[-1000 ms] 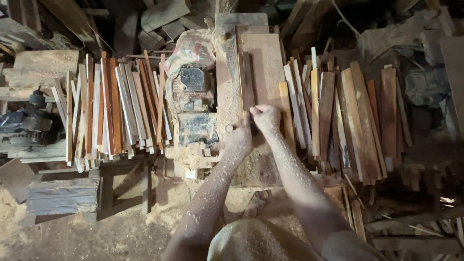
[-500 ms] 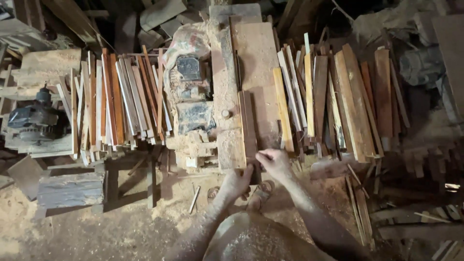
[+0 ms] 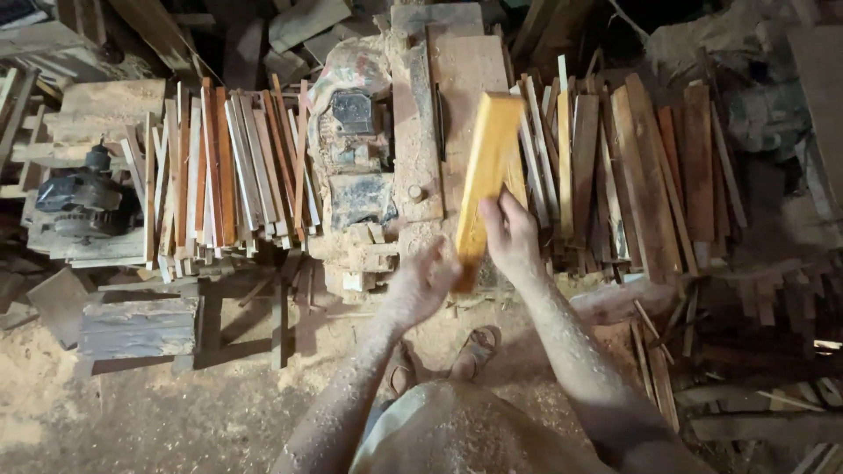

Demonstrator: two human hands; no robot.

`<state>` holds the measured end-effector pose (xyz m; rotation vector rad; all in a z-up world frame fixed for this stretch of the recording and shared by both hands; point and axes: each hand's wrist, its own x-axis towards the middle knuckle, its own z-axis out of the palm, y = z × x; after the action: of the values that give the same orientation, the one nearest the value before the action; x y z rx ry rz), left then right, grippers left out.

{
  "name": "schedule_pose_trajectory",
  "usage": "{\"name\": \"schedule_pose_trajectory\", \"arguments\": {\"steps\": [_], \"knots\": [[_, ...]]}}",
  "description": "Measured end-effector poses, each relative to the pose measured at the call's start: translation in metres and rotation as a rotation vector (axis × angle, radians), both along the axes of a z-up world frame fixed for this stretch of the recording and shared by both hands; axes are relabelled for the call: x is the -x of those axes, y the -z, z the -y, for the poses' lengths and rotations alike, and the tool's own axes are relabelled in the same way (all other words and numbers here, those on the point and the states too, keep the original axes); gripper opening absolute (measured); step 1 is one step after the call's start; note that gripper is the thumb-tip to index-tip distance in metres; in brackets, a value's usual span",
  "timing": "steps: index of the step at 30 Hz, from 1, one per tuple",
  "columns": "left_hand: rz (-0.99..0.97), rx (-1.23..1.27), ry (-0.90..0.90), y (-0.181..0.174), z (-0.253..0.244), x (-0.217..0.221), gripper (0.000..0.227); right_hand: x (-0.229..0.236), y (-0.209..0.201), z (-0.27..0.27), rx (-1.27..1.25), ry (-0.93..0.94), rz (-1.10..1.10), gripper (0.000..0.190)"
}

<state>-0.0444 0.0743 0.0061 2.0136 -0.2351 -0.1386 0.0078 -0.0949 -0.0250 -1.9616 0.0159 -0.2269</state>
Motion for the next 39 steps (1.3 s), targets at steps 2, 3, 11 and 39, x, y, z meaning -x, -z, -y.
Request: {"name": "schedule_pose_trajectory", "arguments": {"steps": [2,3,11,39], "knots": [[-0.269,0.058,0.138,0.023,0.005,0.016,0.051,-0.005,0.005,-0.008,0.04,0.055,-0.099,0.04],[-0.269,0.059,0.142,0.043,0.015,0.017,0.051,-0.007,0.014,-0.01,0.04,0.059,-0.099,0.04],[-0.481,-0.209,0.135,0.067,0.026,0.033,0.077,-0.022,0.087,-0.015,0.511,0.05,-0.23,0.077],[-0.003,-0.916,0.303,0.077,0.037,-0.033,0.04,-0.116,0.133,-0.012,0.633,0.032,-0.313,0.076]]}}
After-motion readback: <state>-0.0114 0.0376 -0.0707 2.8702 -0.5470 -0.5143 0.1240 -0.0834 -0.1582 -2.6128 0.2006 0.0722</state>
